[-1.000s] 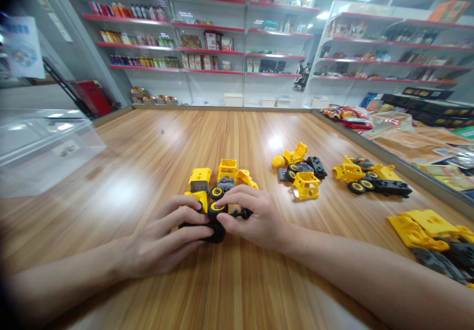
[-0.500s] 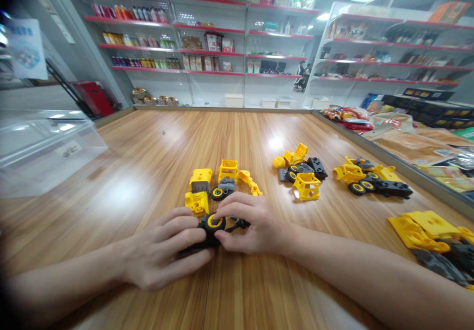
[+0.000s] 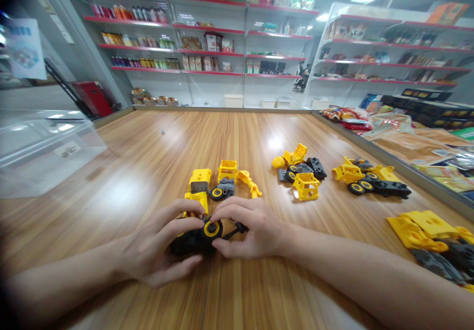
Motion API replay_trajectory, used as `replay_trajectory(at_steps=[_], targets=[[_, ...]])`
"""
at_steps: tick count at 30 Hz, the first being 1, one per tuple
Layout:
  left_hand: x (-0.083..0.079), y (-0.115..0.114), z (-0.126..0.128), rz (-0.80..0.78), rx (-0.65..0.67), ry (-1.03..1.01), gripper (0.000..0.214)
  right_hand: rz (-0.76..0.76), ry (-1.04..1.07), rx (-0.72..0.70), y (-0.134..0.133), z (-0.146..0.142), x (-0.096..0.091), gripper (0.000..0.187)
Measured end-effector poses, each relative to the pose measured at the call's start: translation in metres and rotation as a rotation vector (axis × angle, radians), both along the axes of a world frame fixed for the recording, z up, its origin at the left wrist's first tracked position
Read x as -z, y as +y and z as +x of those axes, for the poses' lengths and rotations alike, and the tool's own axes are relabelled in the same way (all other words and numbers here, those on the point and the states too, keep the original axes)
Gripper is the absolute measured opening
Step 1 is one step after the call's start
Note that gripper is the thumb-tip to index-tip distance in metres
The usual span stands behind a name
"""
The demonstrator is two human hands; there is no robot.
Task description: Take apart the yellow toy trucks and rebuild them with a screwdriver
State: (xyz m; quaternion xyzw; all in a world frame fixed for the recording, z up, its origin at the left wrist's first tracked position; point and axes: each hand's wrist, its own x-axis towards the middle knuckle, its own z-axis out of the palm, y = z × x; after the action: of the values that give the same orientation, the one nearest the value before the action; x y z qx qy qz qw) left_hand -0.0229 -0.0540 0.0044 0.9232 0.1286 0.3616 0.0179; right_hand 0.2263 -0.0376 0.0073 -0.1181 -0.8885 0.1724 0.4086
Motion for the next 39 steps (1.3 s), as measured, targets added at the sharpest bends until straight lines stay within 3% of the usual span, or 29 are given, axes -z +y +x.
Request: replay_trajectory(at_steps=[4, 10, 16, 24, 29, 32, 39], targets=[[0.002, 0.002, 0.002, -0.036, -0.009, 0.067, 0.052, -0.053, 0.041, 0.024, 0.001, 0.003, 0.004, 0.038], [0.003, 0.002, 0.003, -0.1, 0.025, 0.076, 0.054, -0.419, 0.201, 0.235, 0.0, 0.008, 0.013, 0.01], [0.004, 0.003, 0.002, -0.132, 0.039, 0.053, 0.056, -0.254, 0.265, 0.388, 0.003, 0.0, 0.011, 0.012], [0.022, 0.013, 0.004, -0.365, -0.056, -0.077, 0.053, -0.4, 0.385, 0.231, 0.004, -0.002, 0.016, 0.021], [0.017, 0.014, 0.004, -0.35, -0.073, -0.04, 0.043, -0.46, 0.464, 0.249, 0.003, -0.003, 0.012, 0.031], [0.014, 0.014, 0.005, -0.338, -0.079, -0.037, 0.039, -0.394, 0.463, 0.28, 0.002, -0.002, 0.011, 0.039], [0.013, 0.014, 0.005, -0.318, -0.089, -0.012, 0.039, -0.2, 0.354, 0.157, 0.0, 0.002, 0.015, 0.055]])
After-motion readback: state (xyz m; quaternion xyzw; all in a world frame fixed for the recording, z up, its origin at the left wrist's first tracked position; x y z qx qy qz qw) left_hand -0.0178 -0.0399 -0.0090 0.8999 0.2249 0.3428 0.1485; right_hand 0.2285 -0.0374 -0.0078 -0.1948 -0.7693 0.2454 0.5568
